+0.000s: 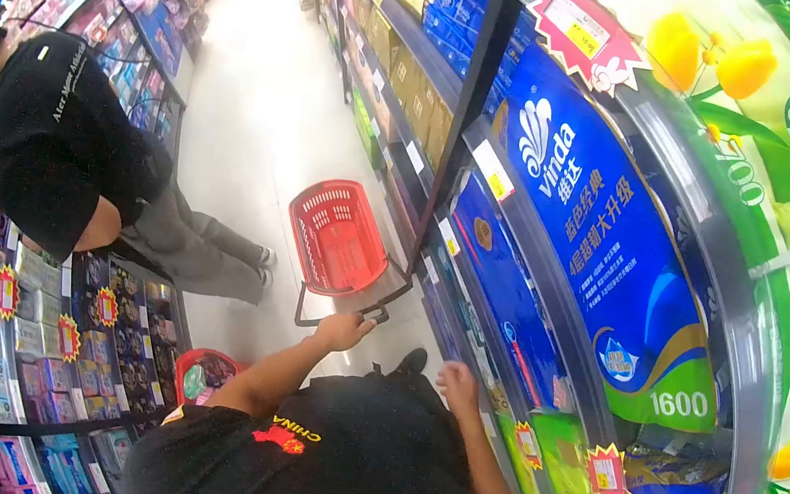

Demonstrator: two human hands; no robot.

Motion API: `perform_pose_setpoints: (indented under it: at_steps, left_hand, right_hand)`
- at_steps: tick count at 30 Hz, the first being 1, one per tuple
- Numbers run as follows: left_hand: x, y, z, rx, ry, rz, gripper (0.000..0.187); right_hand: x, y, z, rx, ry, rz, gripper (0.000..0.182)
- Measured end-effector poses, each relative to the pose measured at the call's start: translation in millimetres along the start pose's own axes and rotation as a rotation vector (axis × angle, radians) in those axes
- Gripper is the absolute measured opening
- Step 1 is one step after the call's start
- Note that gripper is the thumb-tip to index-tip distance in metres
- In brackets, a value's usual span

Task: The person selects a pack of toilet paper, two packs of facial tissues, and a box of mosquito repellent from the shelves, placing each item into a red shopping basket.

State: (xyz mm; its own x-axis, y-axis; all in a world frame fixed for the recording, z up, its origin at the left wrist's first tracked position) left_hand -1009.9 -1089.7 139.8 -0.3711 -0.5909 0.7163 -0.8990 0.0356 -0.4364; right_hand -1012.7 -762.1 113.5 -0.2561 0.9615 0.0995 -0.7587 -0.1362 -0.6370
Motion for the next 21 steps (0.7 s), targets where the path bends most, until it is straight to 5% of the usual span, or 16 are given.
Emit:
perform_pose_setpoints:
  at_steps: [6,21]
  left_hand:
    - [19,32,1,-0.009,0.008,-0.038,0.064]
    - [36,87,-4,0.067,-0.028,0.002,0.064]
  right_hand:
    - [-22,-9,146,0.436,-0.254,0.003,0.028]
    - [-11,-13,296,0.948,-0.234,-0.216,0.016]
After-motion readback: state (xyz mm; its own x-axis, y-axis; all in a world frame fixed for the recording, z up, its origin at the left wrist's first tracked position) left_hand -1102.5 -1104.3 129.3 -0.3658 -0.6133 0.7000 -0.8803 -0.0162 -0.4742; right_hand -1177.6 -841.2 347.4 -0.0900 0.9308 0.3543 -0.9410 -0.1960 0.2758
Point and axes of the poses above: each hand's wrist, its own y-axis towards the middle knuckle, its own x-axis out of the back of the hand, z = x × y, the point moved 1 cm from there along y, towards the middle knuckle, and after that the axes turned 7 degrees about -x, right-handed, at the moved point
